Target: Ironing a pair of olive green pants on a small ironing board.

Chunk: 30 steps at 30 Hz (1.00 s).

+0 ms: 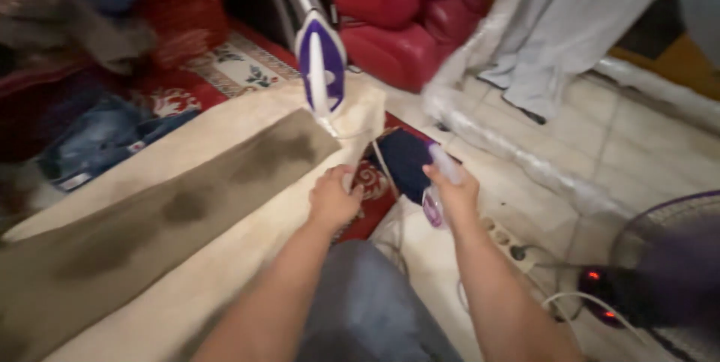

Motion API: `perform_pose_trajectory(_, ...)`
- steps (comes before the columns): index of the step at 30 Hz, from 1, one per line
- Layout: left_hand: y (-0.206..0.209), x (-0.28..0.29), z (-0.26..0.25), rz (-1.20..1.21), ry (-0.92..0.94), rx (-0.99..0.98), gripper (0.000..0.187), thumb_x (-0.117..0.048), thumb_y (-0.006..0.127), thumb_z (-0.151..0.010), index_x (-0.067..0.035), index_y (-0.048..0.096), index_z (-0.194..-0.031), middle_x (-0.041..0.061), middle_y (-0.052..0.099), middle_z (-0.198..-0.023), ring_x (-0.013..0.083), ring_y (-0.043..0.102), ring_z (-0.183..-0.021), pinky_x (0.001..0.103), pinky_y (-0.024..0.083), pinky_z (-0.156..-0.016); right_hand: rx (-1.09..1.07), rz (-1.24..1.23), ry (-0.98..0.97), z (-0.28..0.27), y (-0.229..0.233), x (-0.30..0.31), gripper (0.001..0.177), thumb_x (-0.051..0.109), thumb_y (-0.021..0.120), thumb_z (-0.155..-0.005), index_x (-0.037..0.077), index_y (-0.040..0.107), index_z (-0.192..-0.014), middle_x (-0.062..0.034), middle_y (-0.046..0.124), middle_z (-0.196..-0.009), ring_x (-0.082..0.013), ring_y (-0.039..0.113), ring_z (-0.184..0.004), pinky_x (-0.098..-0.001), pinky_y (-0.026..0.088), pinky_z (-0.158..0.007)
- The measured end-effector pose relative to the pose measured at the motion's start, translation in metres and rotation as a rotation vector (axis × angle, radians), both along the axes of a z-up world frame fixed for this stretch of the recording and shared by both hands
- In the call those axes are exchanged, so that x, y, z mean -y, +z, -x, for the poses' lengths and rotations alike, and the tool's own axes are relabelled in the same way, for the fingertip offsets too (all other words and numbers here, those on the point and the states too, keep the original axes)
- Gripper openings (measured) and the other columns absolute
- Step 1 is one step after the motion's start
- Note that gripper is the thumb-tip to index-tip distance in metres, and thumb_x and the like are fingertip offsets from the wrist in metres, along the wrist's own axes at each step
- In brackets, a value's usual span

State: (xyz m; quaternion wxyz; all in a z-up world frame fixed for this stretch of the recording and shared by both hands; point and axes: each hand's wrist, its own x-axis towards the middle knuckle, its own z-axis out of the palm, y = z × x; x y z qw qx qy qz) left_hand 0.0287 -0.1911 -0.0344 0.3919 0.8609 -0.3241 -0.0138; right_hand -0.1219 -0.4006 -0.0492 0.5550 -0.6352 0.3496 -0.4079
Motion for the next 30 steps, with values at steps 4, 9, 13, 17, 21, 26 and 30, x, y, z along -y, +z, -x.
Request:
perform_pose_trajectory(4, -0.024, 0.042, 0.033, 0.111, -0.005, -0.046, 0.048, -0.031, 0.078, -0.077, -0.016, 0.063, -0.120, 0.013, 0.068, -0.117, 0.0349, 0.064, -0.112, 0.047, 0.050, -0.098, 0.022, -0.099, -0.165, 0.026, -0.067, 0.022, 0.036, 0.018, 0.085, -0.078, 0.005, 0.078, -0.111, -0.0009, 0.073, -0.088, -0.0103, 0.063, -0.073, -0.0296, 0.051, -0.066)
perform_pose_trajectory(9, -0.037, 0.062, 0.063, 0.085, -0.025, -0.120, 0.044, -0.029, 0.077, -0.079, -0.018, 0.063, -0.120, 0.011, 0.065, -0.122, 0.0338, 0.061, -0.116, 0.047, 0.048, -0.098, 0.258, -0.021, -0.135, 0.039, -0.112, 0.003, 0.036, 0.015, 0.085, -0.081, 0.003, 0.076, -0.114, 0.0023, 0.072, -0.093, -0.0071, 0.065, -0.082, -0.0249, 0.052, -0.075)
perform_pose_trajectory(13, -0.037, 0.061, 0.063, 0.035, 0.002, -0.092, 0.049, -0.028, 0.081, -0.075, -0.017, 0.063, -0.119, 0.011, 0.060, -0.130, 0.0341, 0.055, -0.122, 0.051, 0.042, -0.099, 0.084, 0.078, -0.180, 0.043, -0.105, -0.004, 0.037, 0.012, 0.087, -0.080, 0.000, 0.077, -0.113, 0.0008, 0.074, -0.091, -0.0089, 0.066, -0.083, -0.0247, 0.054, -0.079)
perform_pose_trajectory(17, -0.031, 0.047, 0.060, -0.041, 0.004, -0.156, 0.051, -0.025, 0.077, -0.077, -0.020, 0.061, -0.125, 0.009, 0.060, -0.131, 0.0327, 0.053, -0.127, 0.049, 0.043, -0.105, 0.020, 0.083, -0.156, 0.044, -0.115, -0.001, 0.063, 0.017, 0.090, -0.075, -0.001, 0.066, -0.131, -0.0097, 0.071, -0.114, -0.0167, 0.066, -0.101, -0.0289, 0.053, -0.089)
perform_pose_trajectory(21, -0.029, 0.042, 0.053, 0.030, 0.005, -0.096, 0.049, -0.024, 0.077, -0.077, -0.018, 0.061, -0.123, 0.010, 0.060, -0.132, 0.0359, 0.053, -0.126, 0.049, 0.042, -0.105, -0.126, 0.495, -0.396, 0.050, -0.081, -0.016, 0.094, 0.024, 0.095, -0.066, 0.000, 0.047, -0.143, -0.0229, 0.053, -0.140, -0.0337, 0.047, -0.132, -0.0450, 0.035, -0.111)
perform_pose_trajectory(26, 0.007, 0.014, 0.032, 0.025, 0.053, -0.037, 0.048, -0.025, 0.076, -0.078, -0.019, 0.062, -0.123, 0.011, 0.061, -0.130, 0.0361, 0.054, -0.124, 0.048, 0.044, -0.106, -0.112, 0.696, -0.477, 0.019, -0.014, -0.039, 0.067, 0.016, 0.084, -0.083, 0.001, 0.052, -0.140, -0.0288, 0.047, -0.146, -0.0407, 0.041, -0.138, -0.0493, 0.029, -0.115)
perform_pose_trajectory(30, 0.038, -0.039, -0.003, 0.062, 0.140, -0.030, 0.049, -0.023, 0.077, -0.077, -0.018, 0.062, -0.124, 0.012, 0.061, -0.130, 0.0364, 0.052, -0.127, 0.051, 0.041, -0.103, 0.144, 0.464, -0.111, -0.057, 0.014, -0.051, 0.045, 0.013, 0.073, -0.093, 0.005, 0.057, -0.134, -0.0173, 0.066, -0.127, -0.0279, 0.063, -0.121, -0.0402, 0.048, -0.109)
